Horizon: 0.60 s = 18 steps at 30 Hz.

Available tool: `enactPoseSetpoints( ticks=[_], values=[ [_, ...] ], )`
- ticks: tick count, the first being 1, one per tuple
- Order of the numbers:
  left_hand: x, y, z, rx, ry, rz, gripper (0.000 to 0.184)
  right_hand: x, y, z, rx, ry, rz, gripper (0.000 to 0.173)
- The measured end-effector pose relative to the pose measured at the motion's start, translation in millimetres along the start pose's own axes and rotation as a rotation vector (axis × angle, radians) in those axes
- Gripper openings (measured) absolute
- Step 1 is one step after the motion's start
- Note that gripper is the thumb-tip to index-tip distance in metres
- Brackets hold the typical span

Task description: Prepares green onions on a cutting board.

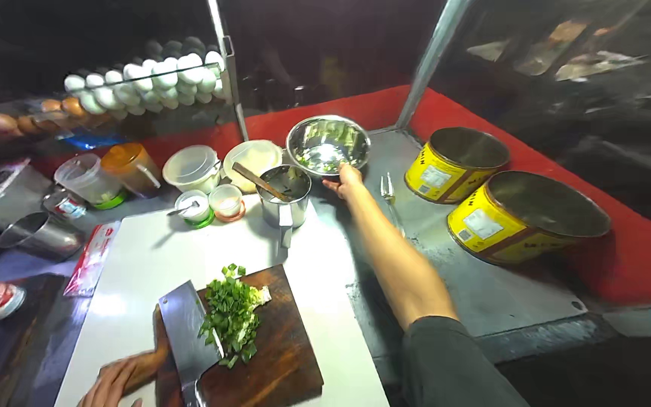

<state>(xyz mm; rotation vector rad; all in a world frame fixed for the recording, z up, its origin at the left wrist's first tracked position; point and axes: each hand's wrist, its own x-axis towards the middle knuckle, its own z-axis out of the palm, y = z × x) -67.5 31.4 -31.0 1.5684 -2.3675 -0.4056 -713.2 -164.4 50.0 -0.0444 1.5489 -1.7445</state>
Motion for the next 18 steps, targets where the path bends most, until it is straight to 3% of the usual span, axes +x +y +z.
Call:
enactPoseSetpoints(
  ticks=[2,6,8,10,14,18],
  values=[
    [9,0,-3,0.018,-0.057,0.048,0.065,-37,3,-33,-0.018,-0.029,-0.05,0.044],
    [35,-10,8,0.08,0.028,0.194,0.077,-130,1,-146,-0.22,-0.034,-0.04,0.02],
    [48,-15,9,0.05,-0.012,0.256,0.069,-181,5,-194,-0.382,0.008,-0.039,0.013],
    [62,-21,4,0.023,-0.053,0.319,0.061,-229,16,-222,-0.481,0.057,-0.015,0.02],
    [79,-29,-14,-0.029,-0.23,0.333,0.06,-298,56,-225,-0.499,0.101,0.06,0.023],
    [86,-39,-45,0.082,-0.612,0.216,0.064,-339,100,-193,-0.445,0.124,0.089,0.016]
  ],
)
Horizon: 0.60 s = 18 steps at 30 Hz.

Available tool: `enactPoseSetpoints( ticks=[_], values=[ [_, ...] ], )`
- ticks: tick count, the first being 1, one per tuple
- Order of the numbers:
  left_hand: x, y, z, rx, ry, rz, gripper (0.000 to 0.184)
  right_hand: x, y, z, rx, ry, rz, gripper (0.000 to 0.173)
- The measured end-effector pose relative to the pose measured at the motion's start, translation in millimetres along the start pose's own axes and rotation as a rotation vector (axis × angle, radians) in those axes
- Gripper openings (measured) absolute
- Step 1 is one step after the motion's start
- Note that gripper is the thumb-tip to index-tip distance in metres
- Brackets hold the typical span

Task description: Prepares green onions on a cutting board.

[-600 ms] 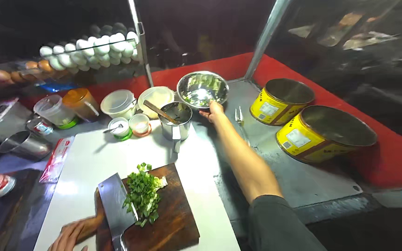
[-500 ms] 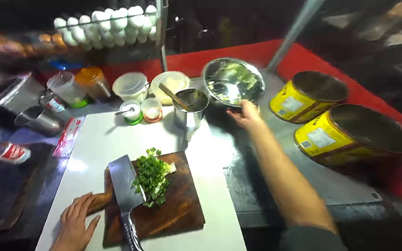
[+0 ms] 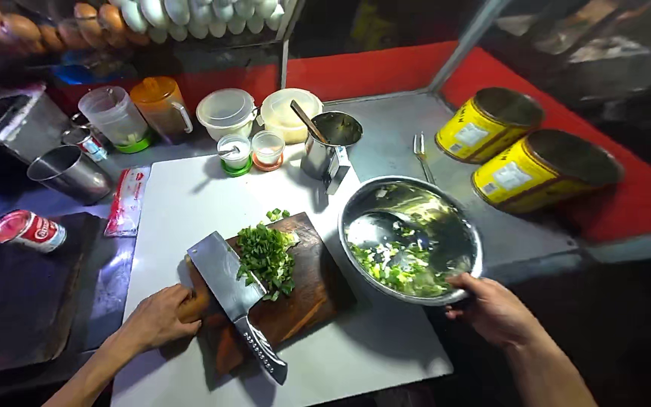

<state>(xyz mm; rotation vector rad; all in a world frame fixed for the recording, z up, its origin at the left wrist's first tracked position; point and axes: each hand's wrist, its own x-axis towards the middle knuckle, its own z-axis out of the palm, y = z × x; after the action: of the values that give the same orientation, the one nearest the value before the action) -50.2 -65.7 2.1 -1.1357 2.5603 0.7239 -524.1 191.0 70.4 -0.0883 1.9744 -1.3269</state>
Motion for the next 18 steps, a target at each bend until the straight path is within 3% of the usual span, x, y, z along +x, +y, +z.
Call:
enactPoseSetpoints(
  ticks=[5,7,9,11,13,15,17,18],
  values=[
    [-23,-17,-18,-0.006,-0.283,-0.068,0.063,-28,21,58,0.114,0.049,0.008,0.019],
    [-32,-26,-21,-0.173,-0.414,-0.066,0.062,-40,33,75,0.225,0.052,-0.006,0.024],
    [-42,-40,-15,-0.497,-0.558,-0.035,0.047,-72,51,100,0.239,0.044,-0.049,0.037],
    [-60,-44,3,-1.054,-0.735,-0.021,0.022,-125,77,139,0.003,-0.06,-0.234,0.04],
    [-79,-39,29,-1.553,-0.885,-0.065,0.019,-173,101,180,-0.435,-0.256,-0.603,0.04],
    [-95,-30,46,-1.694,-0.863,-0.075,0.017,-198,113,216,-0.863,-0.352,-0.956,0.052],
    [-107,-23,47,-1.657,-0.782,-0.024,0.021,-205,110,237,-1.075,-0.396,-1.084,0.061],
    [-112,-22,46,-1.65,-0.763,0.019,0.022,-209,101,240,-1.126,-0.455,-1.033,0.067]
  ],
)
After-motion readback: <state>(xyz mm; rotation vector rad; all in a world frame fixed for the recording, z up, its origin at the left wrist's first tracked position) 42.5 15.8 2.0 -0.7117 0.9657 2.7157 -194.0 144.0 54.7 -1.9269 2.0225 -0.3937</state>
